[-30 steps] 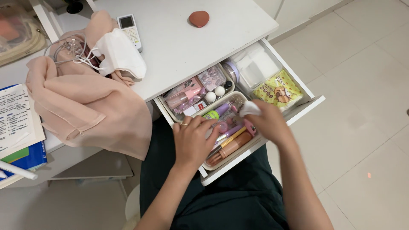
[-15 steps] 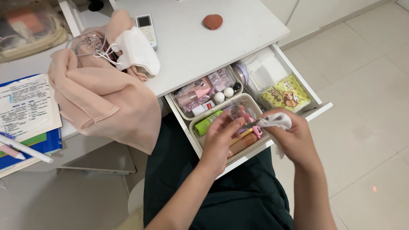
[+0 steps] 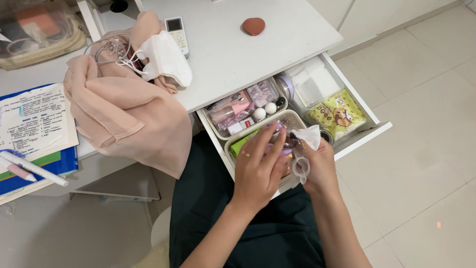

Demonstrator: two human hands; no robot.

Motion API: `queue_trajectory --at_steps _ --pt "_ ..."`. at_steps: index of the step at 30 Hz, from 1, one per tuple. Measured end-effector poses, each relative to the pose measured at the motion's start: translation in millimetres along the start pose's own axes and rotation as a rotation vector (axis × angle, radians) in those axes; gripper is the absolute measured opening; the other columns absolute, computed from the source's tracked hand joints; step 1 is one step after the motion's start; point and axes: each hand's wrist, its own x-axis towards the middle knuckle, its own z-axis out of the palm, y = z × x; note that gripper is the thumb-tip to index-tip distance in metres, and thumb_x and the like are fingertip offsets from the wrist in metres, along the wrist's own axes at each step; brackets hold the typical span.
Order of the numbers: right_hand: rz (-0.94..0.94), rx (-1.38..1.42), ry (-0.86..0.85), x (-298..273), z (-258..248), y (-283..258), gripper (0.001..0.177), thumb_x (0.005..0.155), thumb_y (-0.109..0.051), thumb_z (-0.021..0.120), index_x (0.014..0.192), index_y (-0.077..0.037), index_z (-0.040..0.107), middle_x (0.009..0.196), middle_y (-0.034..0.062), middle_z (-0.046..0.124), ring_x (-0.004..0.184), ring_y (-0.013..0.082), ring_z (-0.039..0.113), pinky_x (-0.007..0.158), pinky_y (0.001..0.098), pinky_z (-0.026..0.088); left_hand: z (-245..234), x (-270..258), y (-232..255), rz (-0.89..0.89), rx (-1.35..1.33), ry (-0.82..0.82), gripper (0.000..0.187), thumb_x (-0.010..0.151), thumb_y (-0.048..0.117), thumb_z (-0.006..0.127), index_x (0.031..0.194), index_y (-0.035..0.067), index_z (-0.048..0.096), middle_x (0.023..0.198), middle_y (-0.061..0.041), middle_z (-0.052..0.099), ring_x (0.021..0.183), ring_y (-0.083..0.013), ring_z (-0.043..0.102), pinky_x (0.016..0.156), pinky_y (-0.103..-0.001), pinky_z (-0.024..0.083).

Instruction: Cleaning and organizing various cosmetic products in a desk drawer using a wet wipe.

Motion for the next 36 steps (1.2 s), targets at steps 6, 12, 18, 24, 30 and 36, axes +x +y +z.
queue_trajectory --at_steps 6,12,18,24,30,36 --pt "0.135 0.114 -0.143 2 1 7 0.019 0.103 -0.021 0.062 0.107 -0.003 0.067 0.079 0.0022 0.065 0.054 0.0081 0.052 0.043 0.0244 0.037 -6 0 -17 -0.038 0.216 -0.046 0.044 0.102 0.022 0.063 0.143 0.004 0.06 0.142 -0.014 0.059 0.123 -0.0332 0.062 0.099 -0.045 0.05" --pt "0.149 -0.105 -0.193 8 29 -16 0.022 0.091 -0.013 0.066 0.112 -0.006 0.066 0.085 0.0029 0.068 0.064 0.0103 0.06 0.052 0.0259 0.044 -20 5 -25 -0.062 0.187 -0.036 0.043 0.099 0.016 0.064 0.141 0.005 0.061 0.132 -0.013 0.06 0.116 -0.034 0.064 0.095 -0.044 0.053" --pt "-0.102 -0.488 -0.372 41 28 -38 0.027 0.085 -0.008 0.073 0.112 -0.001 0.072 0.096 0.005 0.071 0.083 0.0113 0.067 0.071 0.0261 0.053 -23 8 -37 -0.142 0.115 -0.006 0.046 0.094 0.005 0.065 0.14 0.015 0.065 0.131 -0.011 0.063 0.11 -0.0309 0.068 0.092 -0.041 0.056" --pt "-0.395 -0.951 -0.422 59 69 -72 0.026 0.088 -0.009 0.072 0.114 -0.008 0.073 0.087 0.0072 0.071 0.076 0.0123 0.064 0.065 0.0283 0.051 -23 16 -63 -0.076 0.239 0.037 0.052 0.095 0.013 0.071 0.145 0.012 0.06 0.132 -0.01 0.06 0.114 -0.0287 0.067 0.096 -0.041 0.056" --pt "-0.472 -0.967 -0.514 93 92 -65 0.027 0.089 -0.01 0.07 0.116 -0.011 0.072 0.083 0.0033 0.072 0.072 0.0086 0.063 0.062 0.0268 0.05 -42 17 -86 -0.197 0.461 0.007 0.053 0.088 0.026 0.074 0.137 0.011 0.062 0.135 -0.009 0.061 0.123 -0.0305 0.058 0.095 -0.047 0.046" --pt "-0.294 -0.905 -0.595 102 105 -43 0.026 0.09 -0.011 0.069 0.115 -0.013 0.073 0.085 0.0016 0.075 0.067 0.0088 0.061 0.058 0.0283 0.048 -49 7 -104 -0.247 0.505 -0.013 0.046 0.09 0.028 0.071 0.131 0.009 0.064 0.137 -0.007 0.06 0.13 -0.0285 0.052 0.105 -0.048 0.039"
